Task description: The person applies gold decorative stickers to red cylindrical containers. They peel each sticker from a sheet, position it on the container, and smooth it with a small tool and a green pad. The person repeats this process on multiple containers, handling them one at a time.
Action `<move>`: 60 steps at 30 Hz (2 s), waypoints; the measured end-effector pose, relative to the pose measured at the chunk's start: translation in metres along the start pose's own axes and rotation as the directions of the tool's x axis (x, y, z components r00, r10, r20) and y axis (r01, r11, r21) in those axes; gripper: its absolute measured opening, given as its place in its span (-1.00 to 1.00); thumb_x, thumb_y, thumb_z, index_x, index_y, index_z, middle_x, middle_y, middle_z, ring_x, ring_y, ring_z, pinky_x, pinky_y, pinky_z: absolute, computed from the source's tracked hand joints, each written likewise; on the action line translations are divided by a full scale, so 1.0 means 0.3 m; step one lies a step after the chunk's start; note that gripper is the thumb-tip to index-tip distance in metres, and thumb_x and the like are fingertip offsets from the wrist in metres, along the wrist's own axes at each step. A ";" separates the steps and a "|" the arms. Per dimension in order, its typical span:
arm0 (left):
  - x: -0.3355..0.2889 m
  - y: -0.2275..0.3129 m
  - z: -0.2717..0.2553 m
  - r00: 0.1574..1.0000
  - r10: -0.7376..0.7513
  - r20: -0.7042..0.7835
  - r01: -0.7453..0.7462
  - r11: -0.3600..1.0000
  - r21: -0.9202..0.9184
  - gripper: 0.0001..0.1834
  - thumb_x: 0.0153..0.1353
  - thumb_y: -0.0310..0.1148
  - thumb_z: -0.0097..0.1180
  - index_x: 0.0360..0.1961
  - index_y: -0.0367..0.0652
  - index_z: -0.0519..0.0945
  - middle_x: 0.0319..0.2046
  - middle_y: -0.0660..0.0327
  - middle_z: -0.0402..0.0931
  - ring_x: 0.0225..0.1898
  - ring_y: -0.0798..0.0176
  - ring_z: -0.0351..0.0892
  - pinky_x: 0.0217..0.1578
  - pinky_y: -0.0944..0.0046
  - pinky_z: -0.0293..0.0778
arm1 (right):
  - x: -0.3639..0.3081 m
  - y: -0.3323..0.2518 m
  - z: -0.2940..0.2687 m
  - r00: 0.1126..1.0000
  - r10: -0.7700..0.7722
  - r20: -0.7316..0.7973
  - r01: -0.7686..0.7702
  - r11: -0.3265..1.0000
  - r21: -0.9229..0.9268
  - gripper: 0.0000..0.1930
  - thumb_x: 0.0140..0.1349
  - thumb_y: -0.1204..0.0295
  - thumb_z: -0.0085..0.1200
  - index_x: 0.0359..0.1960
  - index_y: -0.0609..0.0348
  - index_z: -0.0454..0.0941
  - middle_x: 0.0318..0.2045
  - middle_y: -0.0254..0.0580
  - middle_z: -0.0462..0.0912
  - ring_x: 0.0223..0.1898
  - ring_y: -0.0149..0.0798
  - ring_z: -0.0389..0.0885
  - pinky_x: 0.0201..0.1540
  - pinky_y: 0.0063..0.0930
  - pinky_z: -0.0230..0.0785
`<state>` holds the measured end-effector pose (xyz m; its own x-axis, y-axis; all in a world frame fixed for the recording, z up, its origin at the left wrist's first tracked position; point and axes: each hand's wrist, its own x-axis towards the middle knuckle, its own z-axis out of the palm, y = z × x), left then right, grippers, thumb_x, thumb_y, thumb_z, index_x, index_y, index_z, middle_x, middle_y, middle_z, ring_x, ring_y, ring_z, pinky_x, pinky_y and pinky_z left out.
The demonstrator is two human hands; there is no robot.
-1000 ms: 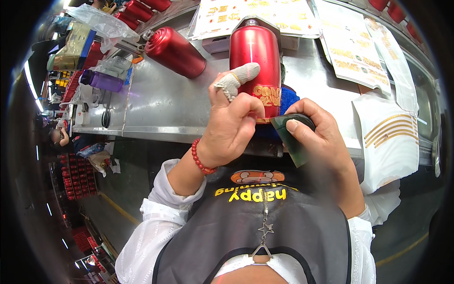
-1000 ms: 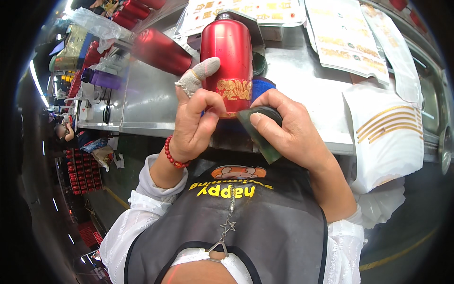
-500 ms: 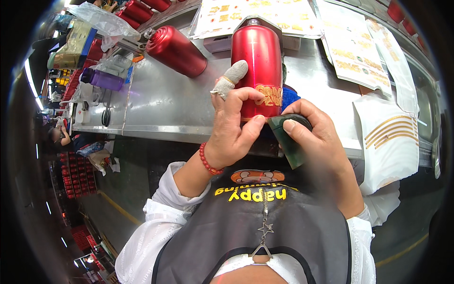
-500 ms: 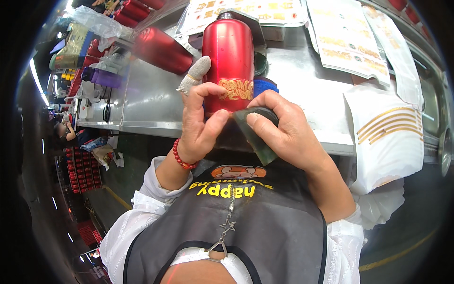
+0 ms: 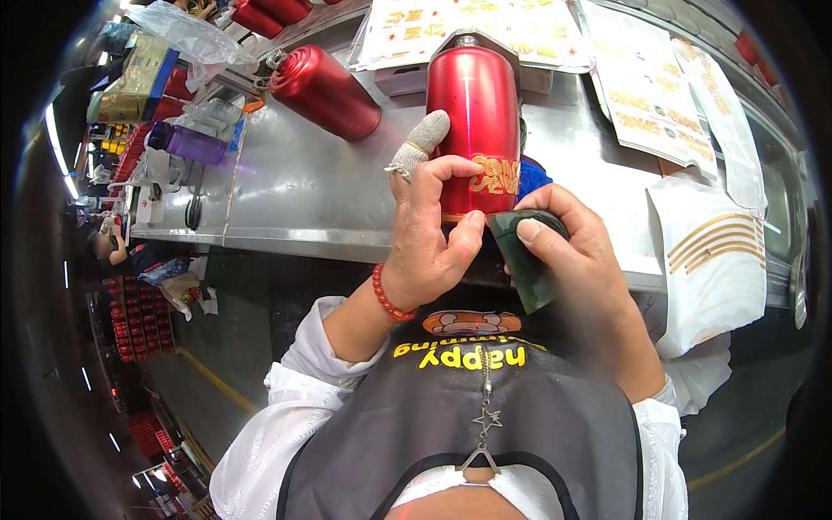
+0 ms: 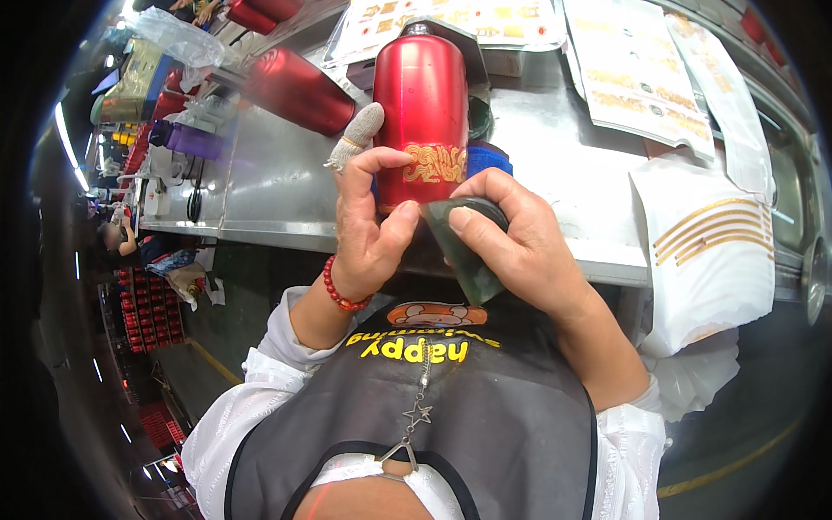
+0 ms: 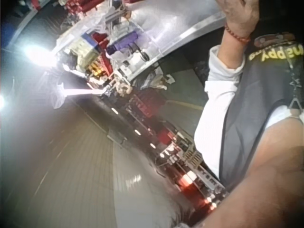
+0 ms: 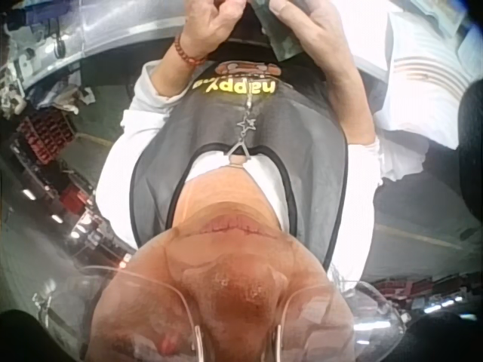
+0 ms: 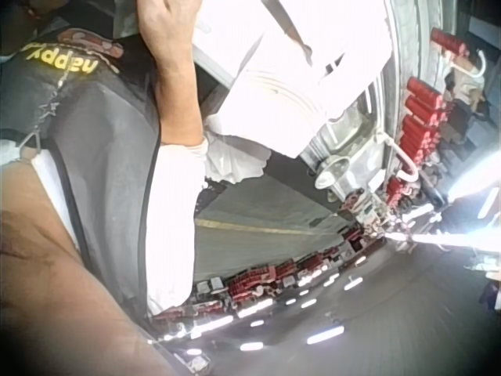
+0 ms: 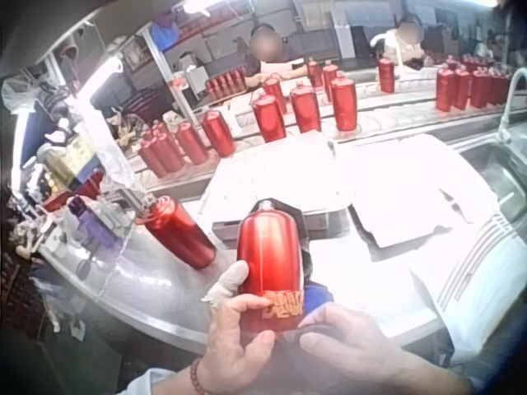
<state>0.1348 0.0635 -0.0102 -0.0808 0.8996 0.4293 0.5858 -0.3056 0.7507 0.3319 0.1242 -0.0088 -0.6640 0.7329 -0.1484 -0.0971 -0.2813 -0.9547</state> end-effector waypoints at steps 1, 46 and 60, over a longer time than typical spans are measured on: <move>0.000 0.000 0.000 1.000 0.007 0.000 -0.007 1.000 0.004 -0.52 0.08 -0.50 0.11 0.10 -0.17 0.44 0.42 -0.21 0.09 0.44 -0.15 0.02 0.42 -0.03 -0.11 | 0.000 0.001 0.002 1.000 0.003 0.001 -0.003 1.000 0.007 -0.85 0.37 0.43 0.11 -0.13 0.24 0.53 -0.36 -0.33 0.64 -0.32 -0.53 0.56 -0.25 -0.58 0.46; -0.094 -0.118 -0.052 0.958 0.140 -0.252 -0.125 0.989 0.076 -0.60 0.35 -0.42 0.11 0.20 -0.21 0.52 0.02 0.08 0.59 0.17 0.02 0.39 0.42 -0.02 0.01 | -0.012 0.011 -0.010 0.993 0.035 -0.112 -0.043 0.997 -0.064 -0.85 0.40 0.36 0.03 -0.15 0.16 0.44 -0.43 -0.30 0.61 -0.42 -0.50 0.58 -0.37 -0.61 0.47; 0.049 -0.023 -0.039 0.990 0.116 0.081 -0.134 0.952 0.275 -0.12 0.17 -0.34 0.27 0.45 -0.26 0.10 0.43 -0.07 0.04 0.44 -0.04 0.03 0.44 0.07 -0.05 | -0.011 0.031 -0.007 0.990 -0.048 -0.133 0.035 0.994 -0.102 -0.84 0.42 0.41 0.02 -0.18 0.27 0.50 -0.45 -0.32 0.62 -0.41 -0.52 0.55 -0.35 -0.57 0.44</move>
<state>0.1200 0.0752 -0.0031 0.0527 0.8804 0.4713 0.7903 -0.3253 0.5192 0.3346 0.1205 -0.0178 -0.5541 0.8215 -0.1349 -0.0445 -0.1910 -0.9806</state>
